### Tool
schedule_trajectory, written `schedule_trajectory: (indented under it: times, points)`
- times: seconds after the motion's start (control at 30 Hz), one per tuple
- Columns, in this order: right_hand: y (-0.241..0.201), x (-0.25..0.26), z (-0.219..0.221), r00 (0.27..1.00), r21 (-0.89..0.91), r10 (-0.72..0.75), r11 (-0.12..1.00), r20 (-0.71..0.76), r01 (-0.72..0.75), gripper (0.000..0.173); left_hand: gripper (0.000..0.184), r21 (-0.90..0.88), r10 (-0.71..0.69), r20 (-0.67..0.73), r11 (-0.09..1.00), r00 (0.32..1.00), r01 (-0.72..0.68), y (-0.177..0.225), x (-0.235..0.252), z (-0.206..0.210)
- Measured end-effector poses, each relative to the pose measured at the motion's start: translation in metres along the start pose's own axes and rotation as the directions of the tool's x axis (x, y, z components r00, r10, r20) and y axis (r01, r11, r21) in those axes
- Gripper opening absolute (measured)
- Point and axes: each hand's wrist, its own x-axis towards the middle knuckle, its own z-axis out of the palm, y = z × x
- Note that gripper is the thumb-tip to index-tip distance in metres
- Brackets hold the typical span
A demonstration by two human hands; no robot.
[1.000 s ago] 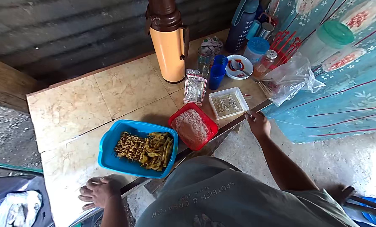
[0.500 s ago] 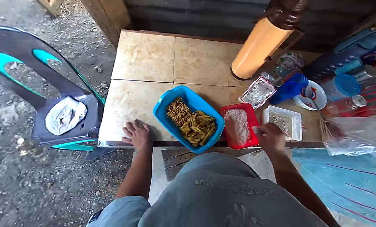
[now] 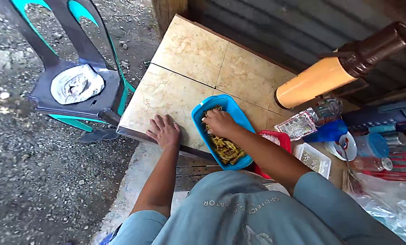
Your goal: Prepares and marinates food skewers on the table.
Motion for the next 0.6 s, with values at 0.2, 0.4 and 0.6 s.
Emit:
schedule_trajectory:
  times: [0.2, 0.4, 0.6]
  points:
    - [-0.01, 0.012, 0.009, 0.991, -0.185, -0.126, 0.976, -0.044, 0.116, 0.019, 0.056, 0.05, -0.032, 0.012, 0.998, 0.999, 0.032, 0.002, 0.001, -0.001]
    - [-0.005, 0.002, 0.004, 0.984, -0.21, -0.163, 0.967, -0.078, 0.143, 0.018, 0.056, 0.062, -0.021, 0.017, 0.998, 1.0, 0.02, 0.002, 0.001, -0.001]
    - [0.038, -0.068, -0.02, 0.85, -0.006, -0.015, 1.0, -0.527, 0.014, 0.013, 0.057, 0.042, 0.0, 0.009, 0.999, 1.0, -0.001, -0.001, 0.001, 0.003]
